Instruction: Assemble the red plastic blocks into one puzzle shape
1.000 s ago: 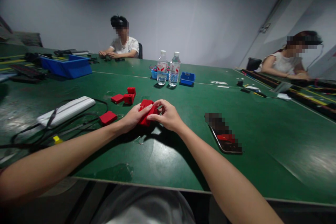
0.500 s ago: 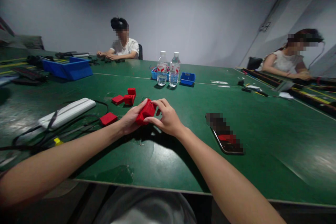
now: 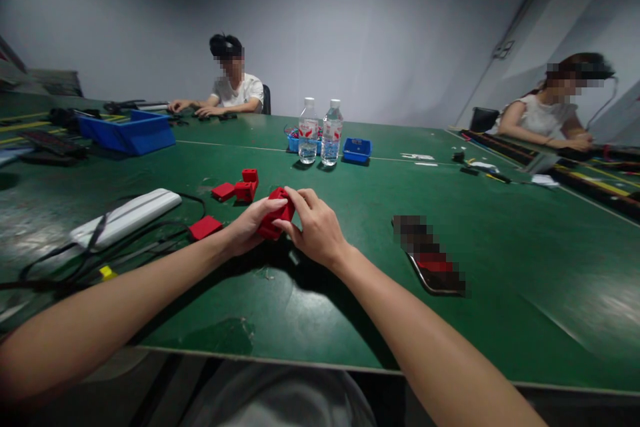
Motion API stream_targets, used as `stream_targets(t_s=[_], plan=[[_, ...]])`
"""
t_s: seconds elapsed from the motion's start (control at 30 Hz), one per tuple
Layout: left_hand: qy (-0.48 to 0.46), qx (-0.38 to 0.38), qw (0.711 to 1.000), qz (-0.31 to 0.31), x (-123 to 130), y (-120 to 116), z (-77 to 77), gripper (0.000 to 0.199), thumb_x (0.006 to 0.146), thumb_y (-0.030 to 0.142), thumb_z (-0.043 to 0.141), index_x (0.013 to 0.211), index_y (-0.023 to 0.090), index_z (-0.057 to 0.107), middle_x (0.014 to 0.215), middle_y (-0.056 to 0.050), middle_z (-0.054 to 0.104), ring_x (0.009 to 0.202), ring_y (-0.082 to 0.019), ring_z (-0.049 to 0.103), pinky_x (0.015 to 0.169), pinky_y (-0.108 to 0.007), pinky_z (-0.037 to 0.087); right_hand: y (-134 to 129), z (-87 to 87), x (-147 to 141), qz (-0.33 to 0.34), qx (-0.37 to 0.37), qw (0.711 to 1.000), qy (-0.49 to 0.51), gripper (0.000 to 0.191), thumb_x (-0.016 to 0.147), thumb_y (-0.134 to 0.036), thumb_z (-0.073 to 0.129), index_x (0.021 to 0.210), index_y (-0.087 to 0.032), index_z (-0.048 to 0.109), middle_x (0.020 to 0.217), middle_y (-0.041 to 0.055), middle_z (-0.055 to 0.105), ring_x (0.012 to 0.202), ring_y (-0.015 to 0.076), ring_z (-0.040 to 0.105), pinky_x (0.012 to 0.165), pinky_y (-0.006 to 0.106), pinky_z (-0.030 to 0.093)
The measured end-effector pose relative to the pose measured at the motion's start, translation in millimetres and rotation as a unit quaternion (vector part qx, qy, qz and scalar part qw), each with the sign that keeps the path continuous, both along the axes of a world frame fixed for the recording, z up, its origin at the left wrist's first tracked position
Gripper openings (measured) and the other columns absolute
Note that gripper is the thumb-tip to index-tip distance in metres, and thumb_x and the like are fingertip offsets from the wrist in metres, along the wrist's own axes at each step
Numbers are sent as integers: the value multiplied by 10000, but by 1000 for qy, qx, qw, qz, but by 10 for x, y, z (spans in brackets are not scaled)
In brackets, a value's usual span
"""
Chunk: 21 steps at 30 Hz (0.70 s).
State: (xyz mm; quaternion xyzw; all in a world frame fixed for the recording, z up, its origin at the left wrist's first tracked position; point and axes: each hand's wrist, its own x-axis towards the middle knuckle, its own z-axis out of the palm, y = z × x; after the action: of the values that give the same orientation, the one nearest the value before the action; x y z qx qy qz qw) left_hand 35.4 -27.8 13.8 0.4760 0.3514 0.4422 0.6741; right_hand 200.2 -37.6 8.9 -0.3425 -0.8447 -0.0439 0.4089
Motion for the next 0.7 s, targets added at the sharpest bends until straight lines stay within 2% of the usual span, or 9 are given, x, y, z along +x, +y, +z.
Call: stream_targets(t_s=[0.17, 0.33, 0.43, 0.7], plan=[[0, 3, 1000, 12, -9, 9, 37, 338, 711, 434, 689, 855, 149, 579, 655, 24, 562, 477, -73, 495, 438, -190, 373, -41, 61, 17, -7, 25, 999, 20, 518, 877, -388, 573, 1346, -220, 430, 1140, 138, 557, 1012, 270, 592, 864, 409, 527], [-37, -47, 998, 36, -51, 61, 30, 318, 702, 435, 691, 802, 164, 558, 593, 58, 505, 412, -44, 426, 396, -175, 332, -22, 104, 49, -32, 25, 997, 70, 456, 884, -382, 568, 1296, -213, 471, 1145, 136, 538, 989, 253, 594, 832, 391, 537], [-60, -50, 997, 23, -54, 51, 45, 304, 713, 426, 689, 815, 170, 561, 611, 56, 515, 431, -44, 439, 413, -173, 352, 20, 91, 69, -32, 11, 997, 70, 443, 883, -384, 569, 1281, -207, 487, 1142, 137, 539, 968, 248, 598, 824, 392, 538], [-62, -54, 997, 0, 2, 1, -7, 277, 742, 403, 671, 874, 163, 633, 699, 17, 611, 533, -70, 529, 492, -185, 410, 17, 37, 65, 28, 1, 999, 44, 412, 896, -346, 554, 1282, -225, 478, 1118, 109, 533, 961, 216, 593, 817, 356, 547]])
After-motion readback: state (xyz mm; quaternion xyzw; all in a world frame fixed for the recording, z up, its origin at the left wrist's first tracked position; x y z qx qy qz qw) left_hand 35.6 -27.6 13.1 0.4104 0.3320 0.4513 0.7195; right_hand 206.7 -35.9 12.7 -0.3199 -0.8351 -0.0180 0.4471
